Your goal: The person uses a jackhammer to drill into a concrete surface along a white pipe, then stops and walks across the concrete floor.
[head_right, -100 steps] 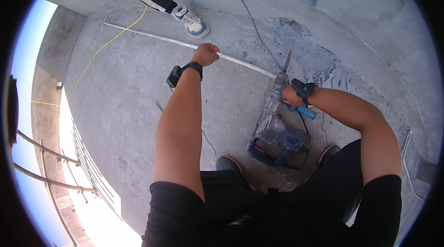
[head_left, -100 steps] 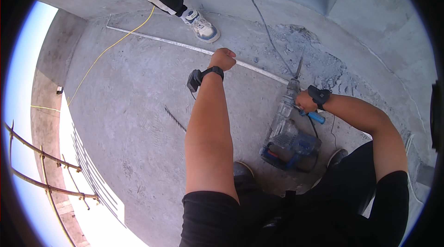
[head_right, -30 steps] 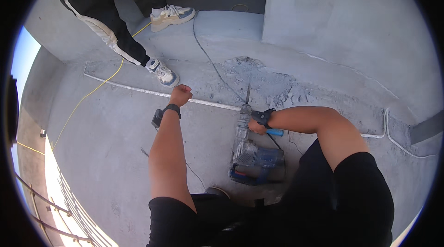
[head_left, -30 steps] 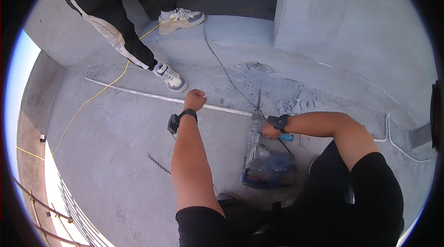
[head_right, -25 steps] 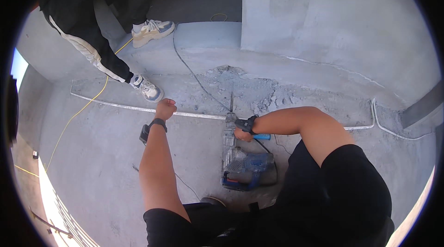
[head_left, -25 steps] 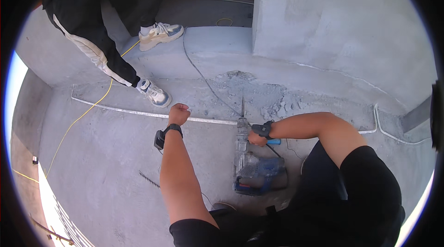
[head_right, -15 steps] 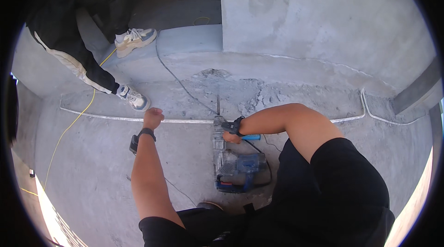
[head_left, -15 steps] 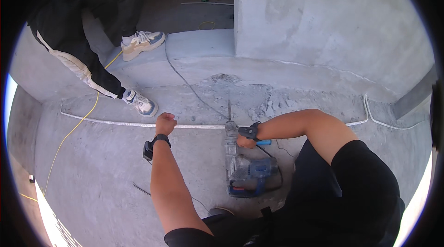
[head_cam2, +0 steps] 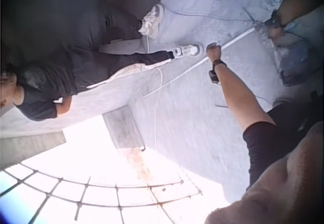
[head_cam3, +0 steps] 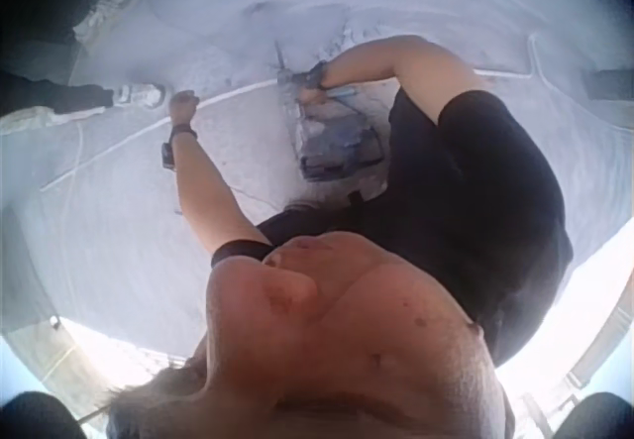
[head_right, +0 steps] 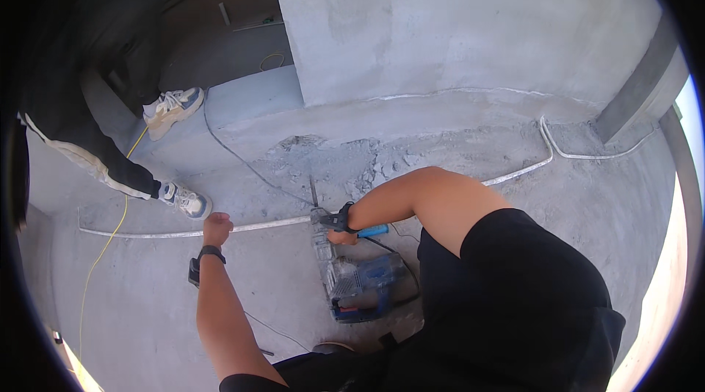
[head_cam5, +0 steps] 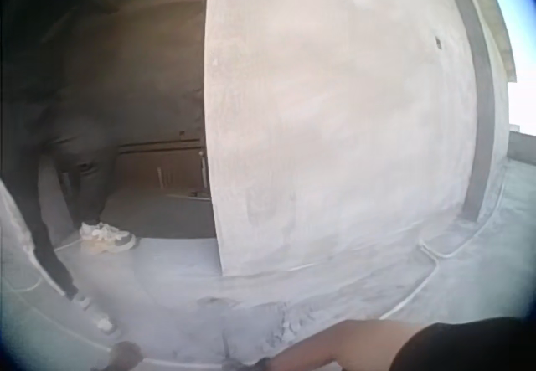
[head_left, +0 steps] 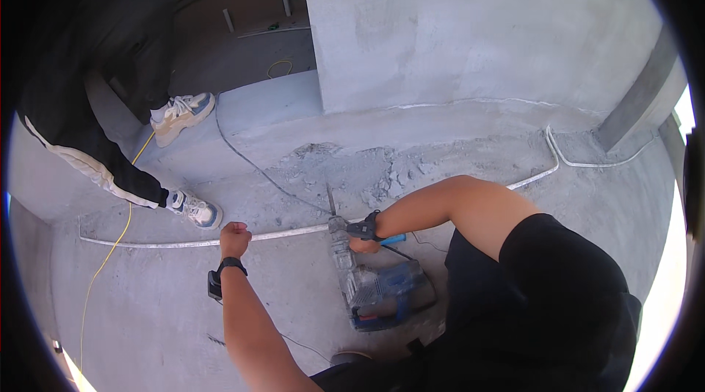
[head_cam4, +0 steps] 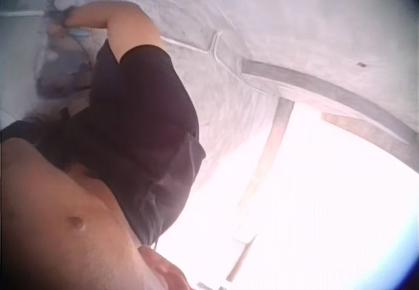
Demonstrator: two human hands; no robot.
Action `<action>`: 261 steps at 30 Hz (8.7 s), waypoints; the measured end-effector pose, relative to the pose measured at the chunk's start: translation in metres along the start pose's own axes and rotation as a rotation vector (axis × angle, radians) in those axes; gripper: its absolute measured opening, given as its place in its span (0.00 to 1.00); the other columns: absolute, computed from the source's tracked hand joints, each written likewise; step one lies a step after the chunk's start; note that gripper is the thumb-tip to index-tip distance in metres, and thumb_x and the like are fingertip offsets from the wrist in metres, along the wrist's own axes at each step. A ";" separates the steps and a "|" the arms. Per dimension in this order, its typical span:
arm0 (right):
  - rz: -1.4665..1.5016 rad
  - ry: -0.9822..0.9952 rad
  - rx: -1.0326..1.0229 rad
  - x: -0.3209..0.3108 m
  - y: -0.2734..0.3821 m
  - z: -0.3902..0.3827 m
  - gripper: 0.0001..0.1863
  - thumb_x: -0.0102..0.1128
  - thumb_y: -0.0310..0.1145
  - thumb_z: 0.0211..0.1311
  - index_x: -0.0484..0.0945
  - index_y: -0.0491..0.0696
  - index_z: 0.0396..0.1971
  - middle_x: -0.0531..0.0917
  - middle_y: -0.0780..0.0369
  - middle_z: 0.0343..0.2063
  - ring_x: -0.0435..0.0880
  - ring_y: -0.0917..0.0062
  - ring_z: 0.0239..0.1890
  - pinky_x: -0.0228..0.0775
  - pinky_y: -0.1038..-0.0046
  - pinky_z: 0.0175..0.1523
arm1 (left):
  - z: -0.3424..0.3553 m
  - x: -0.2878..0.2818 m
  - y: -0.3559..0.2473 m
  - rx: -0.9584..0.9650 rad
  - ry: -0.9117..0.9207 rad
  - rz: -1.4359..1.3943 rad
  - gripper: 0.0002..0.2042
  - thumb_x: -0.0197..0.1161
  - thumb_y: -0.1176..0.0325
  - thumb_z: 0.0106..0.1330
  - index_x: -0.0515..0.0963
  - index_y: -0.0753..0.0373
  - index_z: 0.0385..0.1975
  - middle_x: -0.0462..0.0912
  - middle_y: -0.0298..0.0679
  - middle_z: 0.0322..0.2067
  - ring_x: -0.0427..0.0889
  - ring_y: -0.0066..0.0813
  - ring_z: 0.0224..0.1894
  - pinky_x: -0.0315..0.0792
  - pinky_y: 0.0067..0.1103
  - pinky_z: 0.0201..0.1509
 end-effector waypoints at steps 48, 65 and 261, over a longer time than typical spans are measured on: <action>-0.036 -0.045 -0.057 0.026 -0.009 0.003 0.10 0.56 0.34 0.37 0.77 0.42 0.16 0.78 0.55 0.19 0.77 0.63 0.24 0.68 0.63 0.30 | 0.009 0.017 -0.014 0.039 0.020 0.015 0.13 0.60 0.74 0.41 0.73 0.67 0.30 0.77 0.38 0.26 0.75 0.26 0.29 0.69 0.19 0.35; 0.286 -0.085 0.075 -0.004 -0.032 -0.010 0.06 0.56 0.29 0.31 0.75 0.46 0.16 0.76 0.56 0.17 0.77 0.61 0.24 0.66 0.64 0.26 | -0.100 -0.300 -0.100 0.218 -0.828 -0.576 0.53 0.64 0.74 0.47 0.18 0.64 0.56 0.77 0.48 0.35 0.67 0.18 0.19 0.62 0.11 0.18; 2.030 -1.037 2.016 -0.343 0.863 -0.488 0.14 0.65 0.29 0.41 0.65 0.48 0.14 0.67 0.68 0.09 0.66 0.84 0.10 0.56 0.82 0.14 | -0.802 -0.473 -0.114 -0.720 0.272 -0.197 0.14 0.58 0.58 0.55 0.74 0.65 0.22 0.71 0.30 0.15 0.66 0.14 0.15 0.60 0.13 0.16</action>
Point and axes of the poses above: each hand's wrist, its own z-axis towards the middle knuckle, its own x-axis out of the palm, y = z × x, the point moved 9 cm from there along z, towards the middle knuckle
